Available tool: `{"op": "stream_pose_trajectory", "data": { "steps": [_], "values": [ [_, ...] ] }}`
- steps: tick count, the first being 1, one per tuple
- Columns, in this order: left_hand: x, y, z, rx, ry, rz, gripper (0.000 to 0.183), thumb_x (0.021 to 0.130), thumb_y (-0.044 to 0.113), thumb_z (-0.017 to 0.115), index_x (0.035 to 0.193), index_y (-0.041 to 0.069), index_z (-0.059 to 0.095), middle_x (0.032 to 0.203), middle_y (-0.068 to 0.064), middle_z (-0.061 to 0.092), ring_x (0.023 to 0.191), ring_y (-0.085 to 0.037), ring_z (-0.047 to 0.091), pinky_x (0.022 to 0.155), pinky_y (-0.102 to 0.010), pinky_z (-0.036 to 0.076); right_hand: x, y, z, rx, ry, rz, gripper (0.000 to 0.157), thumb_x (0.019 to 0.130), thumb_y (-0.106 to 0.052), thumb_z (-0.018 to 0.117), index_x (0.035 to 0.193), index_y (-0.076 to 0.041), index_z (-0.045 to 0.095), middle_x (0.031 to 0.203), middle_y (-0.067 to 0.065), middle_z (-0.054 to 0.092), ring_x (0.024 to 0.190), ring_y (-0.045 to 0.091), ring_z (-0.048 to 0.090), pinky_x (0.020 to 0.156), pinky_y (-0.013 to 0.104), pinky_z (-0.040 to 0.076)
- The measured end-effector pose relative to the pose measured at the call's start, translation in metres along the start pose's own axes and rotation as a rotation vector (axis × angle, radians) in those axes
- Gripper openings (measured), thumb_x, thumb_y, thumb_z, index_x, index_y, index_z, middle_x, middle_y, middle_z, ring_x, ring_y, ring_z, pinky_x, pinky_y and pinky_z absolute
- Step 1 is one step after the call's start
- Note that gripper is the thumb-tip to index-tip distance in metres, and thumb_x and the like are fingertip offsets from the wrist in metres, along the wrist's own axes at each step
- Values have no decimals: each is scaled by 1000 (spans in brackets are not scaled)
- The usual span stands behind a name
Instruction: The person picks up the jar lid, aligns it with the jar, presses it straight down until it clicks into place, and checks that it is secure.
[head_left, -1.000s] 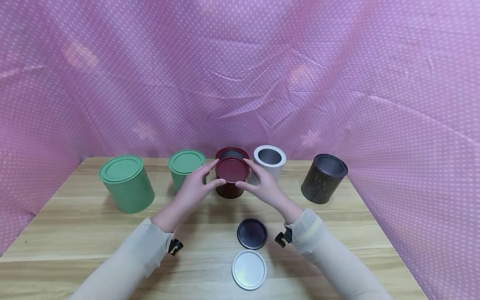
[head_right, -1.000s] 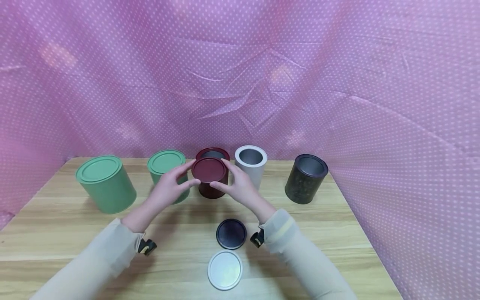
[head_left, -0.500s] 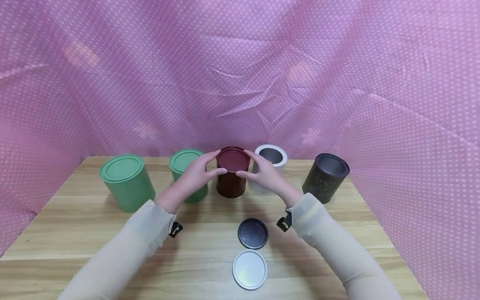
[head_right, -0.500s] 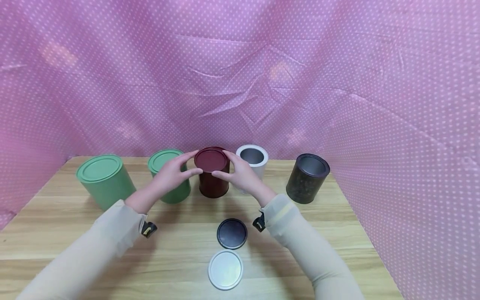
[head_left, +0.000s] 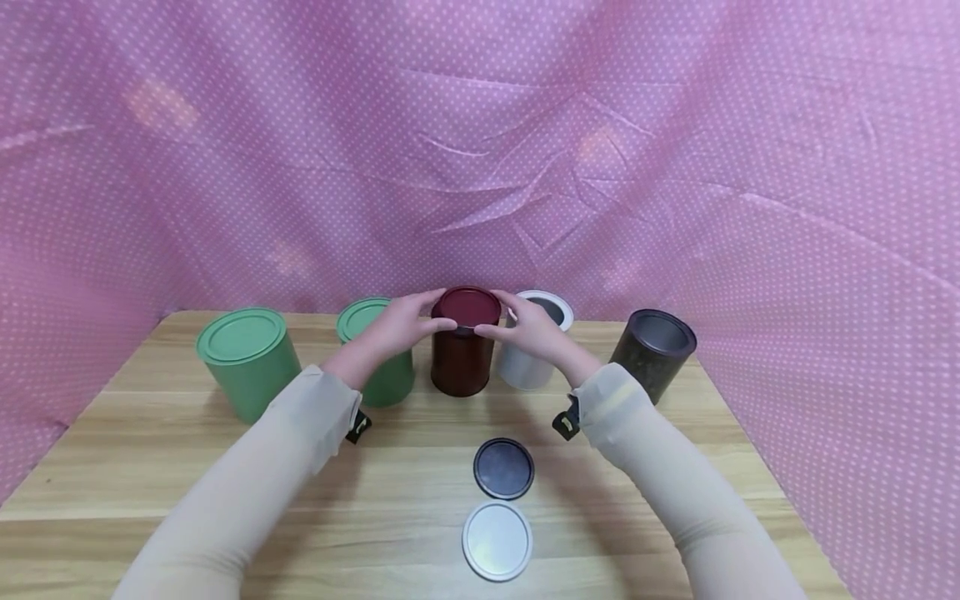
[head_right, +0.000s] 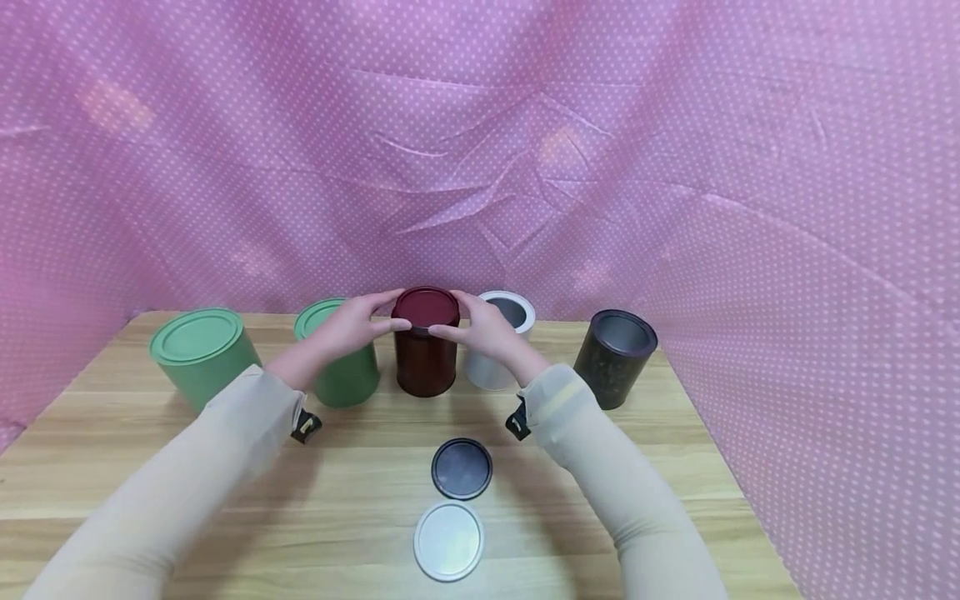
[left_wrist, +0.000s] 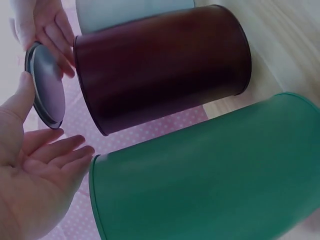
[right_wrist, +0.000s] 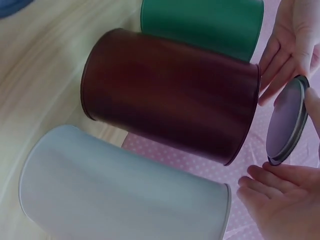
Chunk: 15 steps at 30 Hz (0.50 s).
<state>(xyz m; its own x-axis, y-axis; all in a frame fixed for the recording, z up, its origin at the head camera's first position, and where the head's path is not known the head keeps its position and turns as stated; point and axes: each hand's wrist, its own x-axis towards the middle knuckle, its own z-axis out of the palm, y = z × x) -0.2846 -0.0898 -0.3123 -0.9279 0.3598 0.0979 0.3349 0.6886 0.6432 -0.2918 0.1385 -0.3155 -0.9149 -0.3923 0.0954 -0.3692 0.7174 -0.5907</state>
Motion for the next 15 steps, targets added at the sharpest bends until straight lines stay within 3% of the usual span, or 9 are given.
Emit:
{"op": "stream_pose_trajectory", "data": {
  "steps": [4, 15],
  "values": [
    [8, -4, -3, 25, -36, 1, 69, 94, 38, 62, 148, 4, 38, 148, -17, 44, 135, -33, 44, 113, -47, 35, 10, 2, -2, -19, -40, 16, 76, 89, -43, 67, 149, -6, 36, 144, 16, 50, 133, 31, 46, 111, 46, 38],
    [21, -13, -6, 28, -85, 15, 56, 94, 33, 64, 142, 8, 49, 136, -14, 58, 129, -29, 52, 107, -47, 42, 28, 4, -2, -46, -96, 11, 76, 88, -42, 69, 147, -5, 40, 132, 13, 60, 122, 26, 56, 106, 43, 44]
  ]
}}
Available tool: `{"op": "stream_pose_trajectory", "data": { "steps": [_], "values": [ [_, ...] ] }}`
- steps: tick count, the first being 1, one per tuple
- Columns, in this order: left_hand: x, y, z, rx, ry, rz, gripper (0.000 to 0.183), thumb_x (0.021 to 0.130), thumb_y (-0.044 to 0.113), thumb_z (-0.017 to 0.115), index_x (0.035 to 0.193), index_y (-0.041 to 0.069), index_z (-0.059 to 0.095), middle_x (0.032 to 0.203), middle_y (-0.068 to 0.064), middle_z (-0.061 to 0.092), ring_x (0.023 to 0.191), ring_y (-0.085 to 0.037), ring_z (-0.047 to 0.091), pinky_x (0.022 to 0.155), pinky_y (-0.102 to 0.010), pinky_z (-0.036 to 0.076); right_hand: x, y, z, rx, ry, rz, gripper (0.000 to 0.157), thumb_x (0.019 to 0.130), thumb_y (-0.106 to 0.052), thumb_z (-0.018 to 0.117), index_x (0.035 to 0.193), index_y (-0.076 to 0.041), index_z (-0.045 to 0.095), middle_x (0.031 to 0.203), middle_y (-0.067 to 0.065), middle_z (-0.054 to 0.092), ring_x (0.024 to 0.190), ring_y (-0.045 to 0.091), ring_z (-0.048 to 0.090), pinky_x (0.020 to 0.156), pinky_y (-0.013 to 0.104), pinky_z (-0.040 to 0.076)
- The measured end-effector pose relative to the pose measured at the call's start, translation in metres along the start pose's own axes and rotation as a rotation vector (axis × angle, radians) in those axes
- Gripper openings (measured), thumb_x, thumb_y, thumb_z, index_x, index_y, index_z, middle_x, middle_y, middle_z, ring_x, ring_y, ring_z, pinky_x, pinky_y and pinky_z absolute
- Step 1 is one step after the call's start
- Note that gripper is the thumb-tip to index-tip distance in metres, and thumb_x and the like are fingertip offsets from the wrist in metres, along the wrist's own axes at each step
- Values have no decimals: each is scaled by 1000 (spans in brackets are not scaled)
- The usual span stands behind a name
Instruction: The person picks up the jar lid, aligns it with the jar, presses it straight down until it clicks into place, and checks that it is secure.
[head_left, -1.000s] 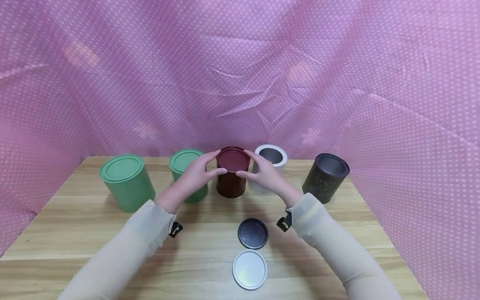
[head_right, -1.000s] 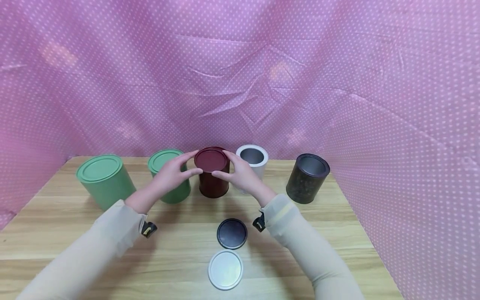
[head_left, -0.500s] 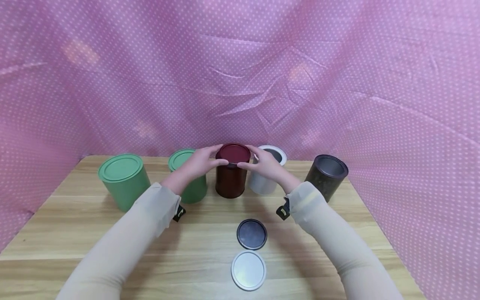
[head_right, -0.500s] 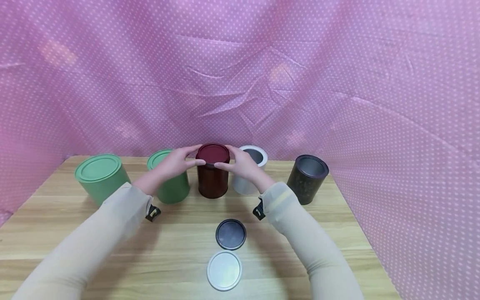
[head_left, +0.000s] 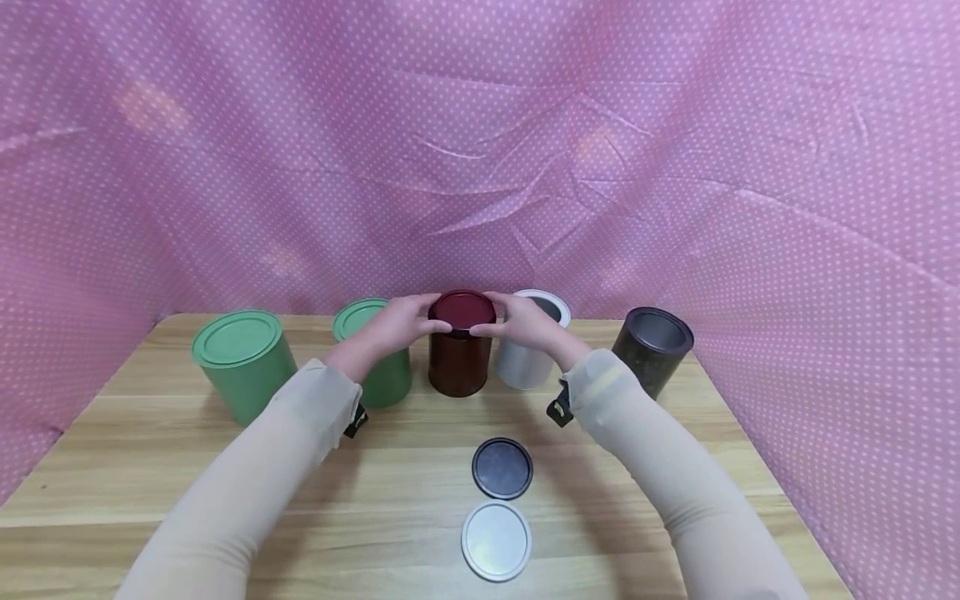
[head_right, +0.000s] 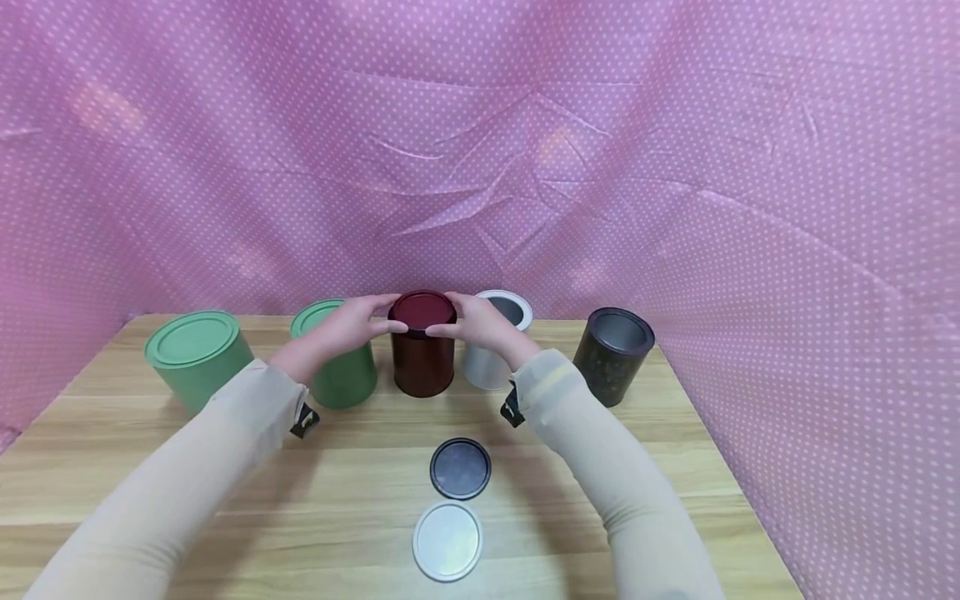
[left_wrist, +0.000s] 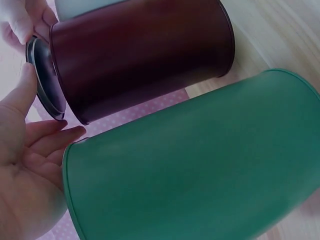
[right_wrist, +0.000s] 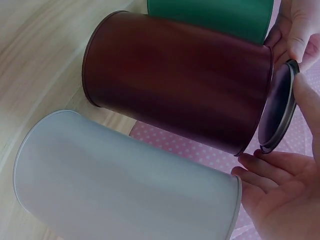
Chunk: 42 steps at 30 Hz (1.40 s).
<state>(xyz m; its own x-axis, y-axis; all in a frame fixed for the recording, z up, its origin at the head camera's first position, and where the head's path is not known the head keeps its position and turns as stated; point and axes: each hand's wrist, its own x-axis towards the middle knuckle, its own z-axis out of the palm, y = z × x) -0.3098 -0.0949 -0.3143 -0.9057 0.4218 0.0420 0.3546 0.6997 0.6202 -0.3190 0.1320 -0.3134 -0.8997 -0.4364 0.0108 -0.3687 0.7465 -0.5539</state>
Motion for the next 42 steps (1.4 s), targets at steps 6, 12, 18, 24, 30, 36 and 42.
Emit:
{"op": "stream_pose_trajectory", "data": {
  "steps": [6, 12, 18, 24, 30, 36, 42],
  "values": [
    [2, -1, 4, 101, -9, 24, 55, 93, 35, 64, 139, 6, 52, 130, -14, 63, 123, -28, 57, 103, -45, 46, 1, 1, 1, 25, -42, 24, 78, 87, -42, 70, 147, -2, 38, 132, 15, 61, 125, 27, 55, 108, 42, 42],
    [3, 2, 7, 186, -12, 37, 53, 93, 36, 63, 134, 4, 56, 125, -14, 65, 116, -27, 61, 99, -43, 49, 1, 4, 0, 8, -59, 22, 79, 87, -43, 70, 147, -3, 38, 133, 14, 60, 125, 26, 54, 108, 41, 42],
    [0, 8, 9, 243, -5, 34, 52, 93, 38, 63, 132, 3, 57, 126, -15, 64, 119, -29, 59, 100, -44, 48, 0, 5, 0, 10, -72, 8, 77, 88, -42, 69, 147, -4, 38, 132, 13, 60, 125, 26, 55, 108, 41, 43],
    [-3, 13, 10, 268, 12, 28, 51, 93, 38, 63, 130, 3, 58, 127, -15, 64, 121, -30, 58, 102, -45, 47, -2, 7, 1, 2, -61, -1, 76, 87, -42, 70, 146, -4, 40, 135, 15, 57, 128, 28, 52, 109, 42, 41],
    [-5, 14, 14, 281, 27, 13, 54, 93, 39, 63, 131, 2, 57, 130, -15, 62, 123, -30, 57, 103, -45, 46, -6, 8, 2, -25, -48, -2, 77, 87, -43, 70, 146, -5, 41, 144, 17, 48, 136, 31, 44, 114, 43, 34],
    [-9, 16, 16, 304, 18, 1, 57, 94, 37, 62, 133, -3, 55, 135, -20, 57, 128, -34, 52, 108, -47, 42, -9, 8, 2, -27, -59, 1, 76, 87, -43, 70, 147, -7, 41, 151, 19, 39, 141, 31, 36, 117, 43, 30],
    [-12, 20, 17, 325, -14, -27, 63, 96, 37, 59, 139, -6, 47, 145, -23, 45, 138, -37, 40, 115, -49, 32, -12, 9, 4, -17, -75, -10, 73, 88, -42, 68, 147, -7, 41, 154, 18, 35, 144, 31, 31, 119, 44, 26]
  ]
}}
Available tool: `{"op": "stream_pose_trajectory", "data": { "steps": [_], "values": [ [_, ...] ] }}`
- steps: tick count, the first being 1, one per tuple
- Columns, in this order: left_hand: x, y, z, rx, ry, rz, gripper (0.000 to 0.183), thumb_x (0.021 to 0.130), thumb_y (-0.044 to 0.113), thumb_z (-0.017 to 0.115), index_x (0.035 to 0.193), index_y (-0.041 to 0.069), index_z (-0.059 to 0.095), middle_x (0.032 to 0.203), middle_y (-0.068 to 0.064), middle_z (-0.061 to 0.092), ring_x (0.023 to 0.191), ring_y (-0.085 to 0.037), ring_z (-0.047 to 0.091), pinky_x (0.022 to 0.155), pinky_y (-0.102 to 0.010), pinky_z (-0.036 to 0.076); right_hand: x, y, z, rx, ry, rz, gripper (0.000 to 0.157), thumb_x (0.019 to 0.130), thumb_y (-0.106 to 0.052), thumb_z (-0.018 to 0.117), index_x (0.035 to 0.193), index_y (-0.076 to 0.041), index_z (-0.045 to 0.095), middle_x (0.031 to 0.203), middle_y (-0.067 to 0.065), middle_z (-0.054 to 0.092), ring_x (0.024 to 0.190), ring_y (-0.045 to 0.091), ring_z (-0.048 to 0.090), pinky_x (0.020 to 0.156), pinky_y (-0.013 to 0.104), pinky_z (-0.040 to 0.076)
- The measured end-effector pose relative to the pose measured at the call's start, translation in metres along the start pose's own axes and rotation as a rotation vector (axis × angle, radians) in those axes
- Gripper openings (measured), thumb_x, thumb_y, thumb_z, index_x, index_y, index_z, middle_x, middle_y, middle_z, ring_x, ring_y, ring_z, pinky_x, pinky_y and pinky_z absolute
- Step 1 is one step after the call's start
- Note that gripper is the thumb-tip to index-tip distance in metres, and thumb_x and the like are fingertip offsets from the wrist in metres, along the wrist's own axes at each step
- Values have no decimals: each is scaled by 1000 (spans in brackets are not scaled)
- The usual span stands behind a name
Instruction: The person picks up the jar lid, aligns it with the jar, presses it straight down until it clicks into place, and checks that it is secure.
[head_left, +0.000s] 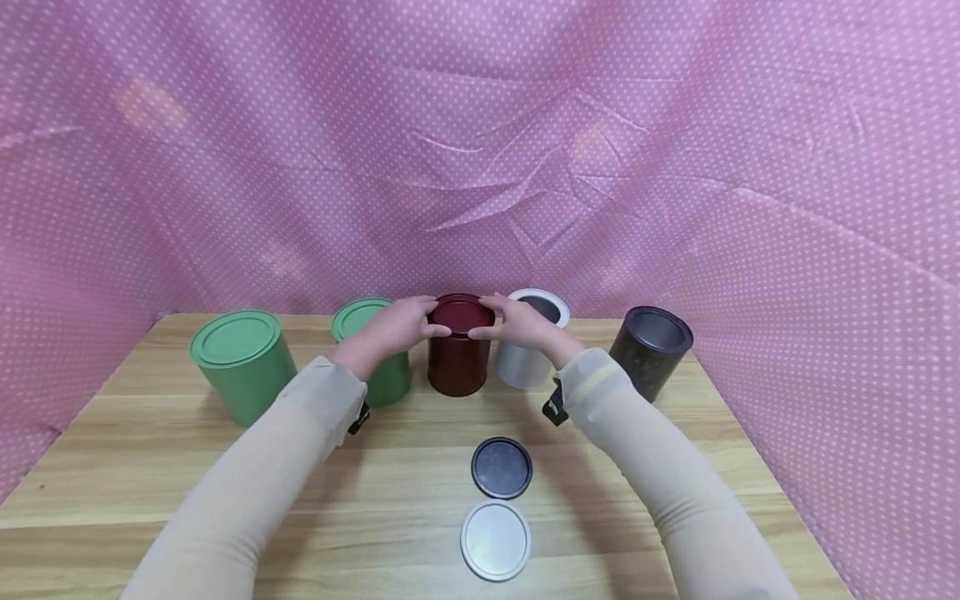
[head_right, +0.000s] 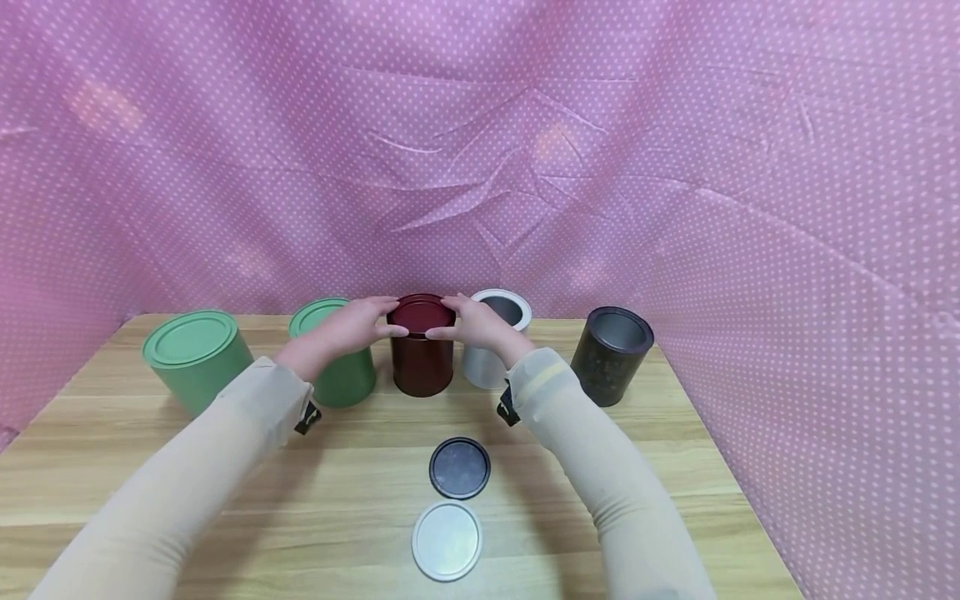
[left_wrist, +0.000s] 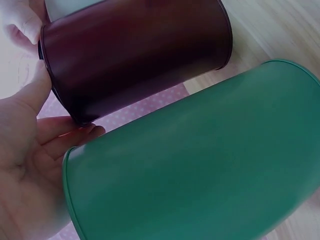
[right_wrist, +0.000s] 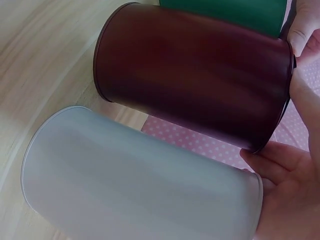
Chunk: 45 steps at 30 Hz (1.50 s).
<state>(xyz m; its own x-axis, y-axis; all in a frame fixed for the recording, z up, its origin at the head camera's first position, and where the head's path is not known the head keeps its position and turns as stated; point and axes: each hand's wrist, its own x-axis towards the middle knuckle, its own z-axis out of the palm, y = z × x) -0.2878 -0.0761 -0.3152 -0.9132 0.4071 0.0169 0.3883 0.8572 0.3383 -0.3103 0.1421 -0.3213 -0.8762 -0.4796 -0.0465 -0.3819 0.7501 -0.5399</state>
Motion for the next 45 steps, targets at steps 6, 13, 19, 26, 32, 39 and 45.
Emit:
{"op": "stream_pose_trajectory", "data": {
  "steps": [6, 13, 19, 26, 32, 39, 45],
  "values": [
    [4, -2, 1, -27, -34, -14, 63, 97, 36, 58, 140, -7, 44, 147, -24, 42, 139, -38, 36, 116, -49, 29, 0, 0, 1, -1, -5, 8, 74, 89, -43, 67, 148, -7, 40, 154, 16, 37, 142, 30, 34, 118, 43, 29],
    [9, -4, -2, -81, -45, -44, 62, 95, 34, 61, 140, -7, 45, 148, -24, 42, 139, -38, 37, 116, -49, 30, 3, -1, -3, 15, -18, 20, 70, 91, -39, 64, 148, -7, 38, 151, 15, 42, 141, 29, 37, 117, 44, 30],
    [11, -5, -6, -96, -53, -52, 63, 94, 33, 63, 139, -7, 45, 147, -24, 42, 138, -39, 38, 115, -48, 31, 6, -1, -3, 54, -18, 78, 70, 90, -40, 66, 149, -12, 39, 150, 11, 44, 141, 27, 38, 116, 44, 31],
    [10, -7, -9, -146, -81, -61, 61, 94, 29, 62, 141, -7, 43, 148, -23, 40, 140, -38, 35, 117, -47, 29, 7, -4, -2, 67, -20, 103, 72, 88, -41, 68, 148, -13, 40, 149, 11, 46, 139, 27, 40, 115, 44, 32],
    [13, -12, -10, -217, -80, -59, 60, 95, 24, 62, 141, -8, 42, 149, -24, 39, 140, -38, 34, 117, -47, 29, 10, -4, -3, 65, -18, 117, 71, 88, -41, 68, 148, -14, 41, 148, 12, 46, 138, 28, 41, 115, 45, 33],
    [15, -15, -11, -250, -86, -80, 61, 93, 25, 64, 141, -5, 43, 149, -22, 39, 138, -37, 38, 115, -47, 32, 17, -3, -3, 77, -19, 148, 72, 85, -41, 71, 147, -15, 43, 149, 10, 46, 139, 26, 39, 115, 43, 33],
    [18, -16, -12, -254, -88, -107, 61, 92, 28, 65, 141, -2, 45, 151, -18, 39, 140, -35, 36, 115, -47, 31, 20, -5, -6, 91, -5, 175, 71, 83, -41, 73, 144, -16, 47, 148, 8, 47, 138, 26, 40, 115, 43, 33]
  ]
}}
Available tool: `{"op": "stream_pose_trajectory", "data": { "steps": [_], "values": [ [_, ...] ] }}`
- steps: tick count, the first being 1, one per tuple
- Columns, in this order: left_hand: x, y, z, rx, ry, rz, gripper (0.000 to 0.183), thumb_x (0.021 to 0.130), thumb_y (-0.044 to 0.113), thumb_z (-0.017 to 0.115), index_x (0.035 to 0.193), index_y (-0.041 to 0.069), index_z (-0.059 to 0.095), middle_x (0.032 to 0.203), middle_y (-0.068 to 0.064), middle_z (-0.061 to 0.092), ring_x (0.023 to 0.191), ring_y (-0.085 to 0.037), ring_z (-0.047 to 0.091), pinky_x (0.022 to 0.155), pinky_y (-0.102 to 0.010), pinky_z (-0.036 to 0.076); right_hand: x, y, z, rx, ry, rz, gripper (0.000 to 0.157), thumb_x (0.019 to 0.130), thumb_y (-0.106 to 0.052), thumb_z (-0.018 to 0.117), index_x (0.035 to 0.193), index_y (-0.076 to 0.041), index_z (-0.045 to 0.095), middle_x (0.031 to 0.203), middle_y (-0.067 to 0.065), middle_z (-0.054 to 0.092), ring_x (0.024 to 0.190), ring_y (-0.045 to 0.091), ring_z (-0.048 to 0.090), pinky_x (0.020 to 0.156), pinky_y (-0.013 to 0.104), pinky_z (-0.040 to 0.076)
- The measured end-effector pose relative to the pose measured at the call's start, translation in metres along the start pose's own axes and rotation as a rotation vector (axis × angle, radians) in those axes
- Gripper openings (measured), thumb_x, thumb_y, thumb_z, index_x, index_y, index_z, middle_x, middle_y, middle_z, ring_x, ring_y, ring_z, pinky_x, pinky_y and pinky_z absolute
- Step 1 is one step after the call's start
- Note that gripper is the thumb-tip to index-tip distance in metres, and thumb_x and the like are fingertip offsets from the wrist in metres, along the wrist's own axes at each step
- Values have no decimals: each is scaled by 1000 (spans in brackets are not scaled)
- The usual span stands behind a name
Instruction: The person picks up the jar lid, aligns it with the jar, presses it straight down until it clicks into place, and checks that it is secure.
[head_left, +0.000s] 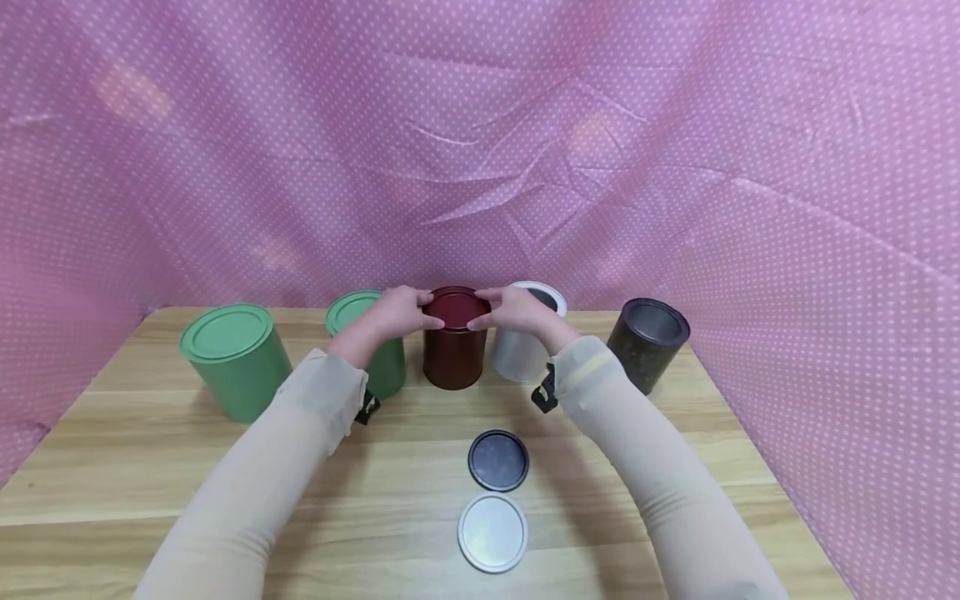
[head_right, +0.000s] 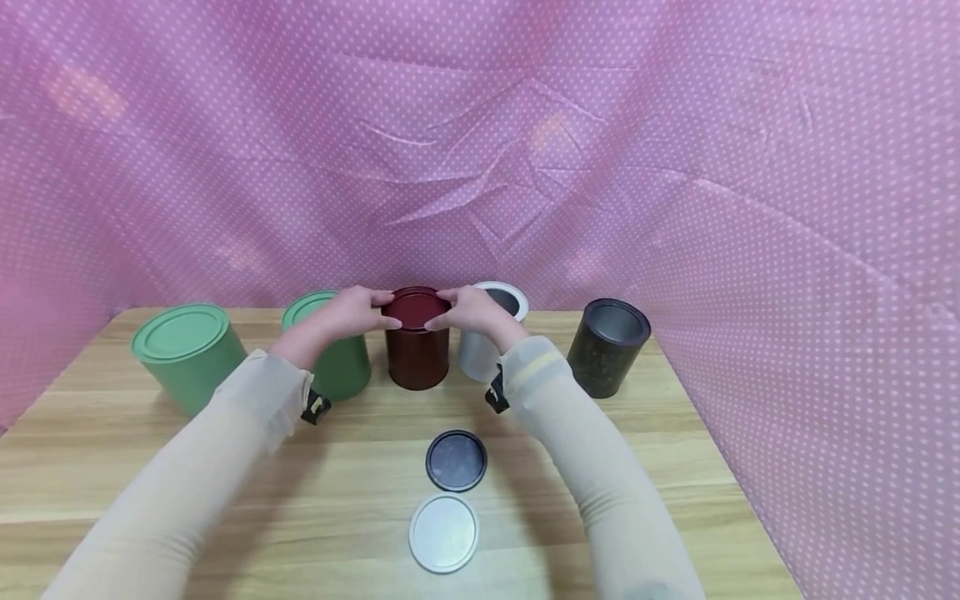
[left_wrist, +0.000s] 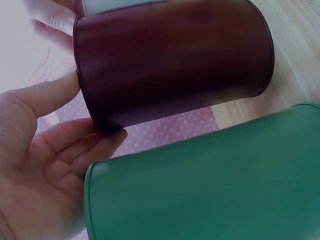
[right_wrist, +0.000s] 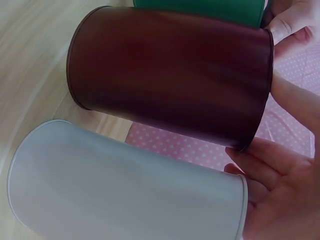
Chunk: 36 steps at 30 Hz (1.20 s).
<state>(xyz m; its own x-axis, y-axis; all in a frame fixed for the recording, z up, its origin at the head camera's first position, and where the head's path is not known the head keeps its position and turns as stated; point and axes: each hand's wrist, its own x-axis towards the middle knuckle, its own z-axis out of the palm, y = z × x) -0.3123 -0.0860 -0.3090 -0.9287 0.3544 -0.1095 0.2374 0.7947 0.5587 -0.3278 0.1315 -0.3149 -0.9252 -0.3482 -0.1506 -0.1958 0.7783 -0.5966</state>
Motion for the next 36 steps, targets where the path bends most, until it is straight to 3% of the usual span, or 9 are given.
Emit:
{"op": "stream_pose_trajectory", "data": {
  "steps": [20, 36],
  "values": [
    [5, 7, -6, 84, -9, -32, 59, 89, 27, 69, 135, -5, 51, 146, -20, 46, 137, -37, 39, 115, -46, 33, 3, -11, -7, -50, -36, 1, 69, 82, -35, 75, 142, -12, 50, 146, 9, 49, 134, 26, 46, 112, 43, 37],
    [1, 17, -4, 133, 3, -39, 52, 86, 26, 72, 127, -4, 61, 129, -19, 62, 114, -31, 59, 100, -44, 47, 0, -12, -10, -85, -57, 11, 68, 82, -35, 77, 140, -10, 52, 139, 11, 56, 127, 24, 53, 108, 42, 41]
  ]
}}
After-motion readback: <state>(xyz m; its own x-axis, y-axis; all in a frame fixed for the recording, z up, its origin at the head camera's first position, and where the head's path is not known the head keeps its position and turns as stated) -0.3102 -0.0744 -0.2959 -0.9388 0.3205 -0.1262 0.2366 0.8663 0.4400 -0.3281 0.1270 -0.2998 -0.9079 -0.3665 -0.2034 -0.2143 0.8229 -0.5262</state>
